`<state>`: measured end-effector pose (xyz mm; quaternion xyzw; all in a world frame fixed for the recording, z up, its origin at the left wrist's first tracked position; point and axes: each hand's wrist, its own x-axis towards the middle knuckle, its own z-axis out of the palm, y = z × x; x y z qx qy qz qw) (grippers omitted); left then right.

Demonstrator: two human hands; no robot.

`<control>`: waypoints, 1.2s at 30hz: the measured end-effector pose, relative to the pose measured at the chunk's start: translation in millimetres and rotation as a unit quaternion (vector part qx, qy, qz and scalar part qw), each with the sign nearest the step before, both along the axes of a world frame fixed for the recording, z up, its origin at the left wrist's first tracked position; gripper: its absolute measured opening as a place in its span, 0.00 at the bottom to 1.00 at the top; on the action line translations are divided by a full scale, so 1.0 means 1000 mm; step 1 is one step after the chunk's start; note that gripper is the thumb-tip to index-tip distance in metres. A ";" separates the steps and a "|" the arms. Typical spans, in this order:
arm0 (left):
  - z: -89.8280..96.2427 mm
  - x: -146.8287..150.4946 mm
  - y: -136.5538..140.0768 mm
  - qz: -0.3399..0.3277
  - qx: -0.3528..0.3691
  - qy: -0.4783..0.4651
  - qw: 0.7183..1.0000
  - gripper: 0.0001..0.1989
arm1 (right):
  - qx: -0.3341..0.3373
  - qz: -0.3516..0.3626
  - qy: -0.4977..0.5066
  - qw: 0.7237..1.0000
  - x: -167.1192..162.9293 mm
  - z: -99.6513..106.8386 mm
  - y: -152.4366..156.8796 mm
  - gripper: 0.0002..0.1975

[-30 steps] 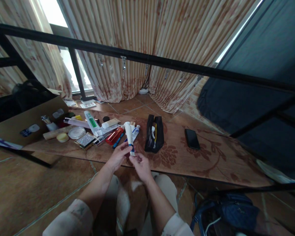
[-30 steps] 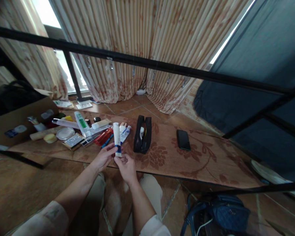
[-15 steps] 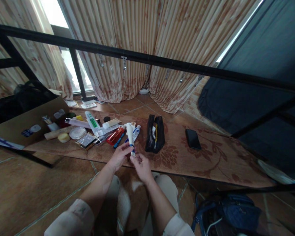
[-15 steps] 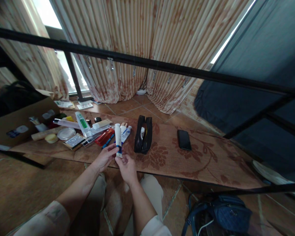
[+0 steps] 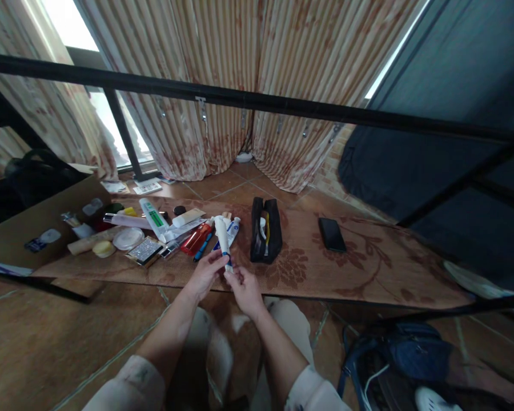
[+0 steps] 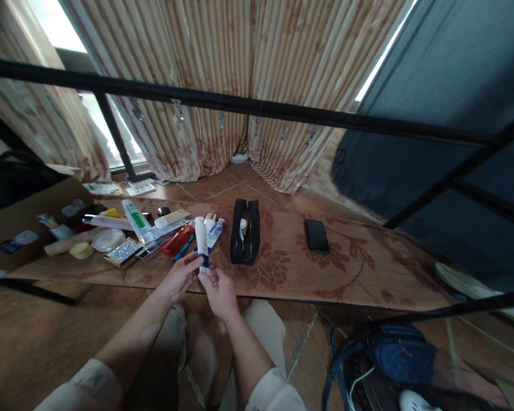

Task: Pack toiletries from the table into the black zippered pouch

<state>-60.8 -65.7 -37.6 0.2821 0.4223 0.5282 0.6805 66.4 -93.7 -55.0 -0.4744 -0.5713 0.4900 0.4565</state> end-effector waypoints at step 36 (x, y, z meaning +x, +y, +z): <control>-0.004 0.005 0.004 0.042 -0.056 0.057 0.996 0.15 | 0.007 -0.080 -0.180 0.980 0.017 -0.003 0.005 0.10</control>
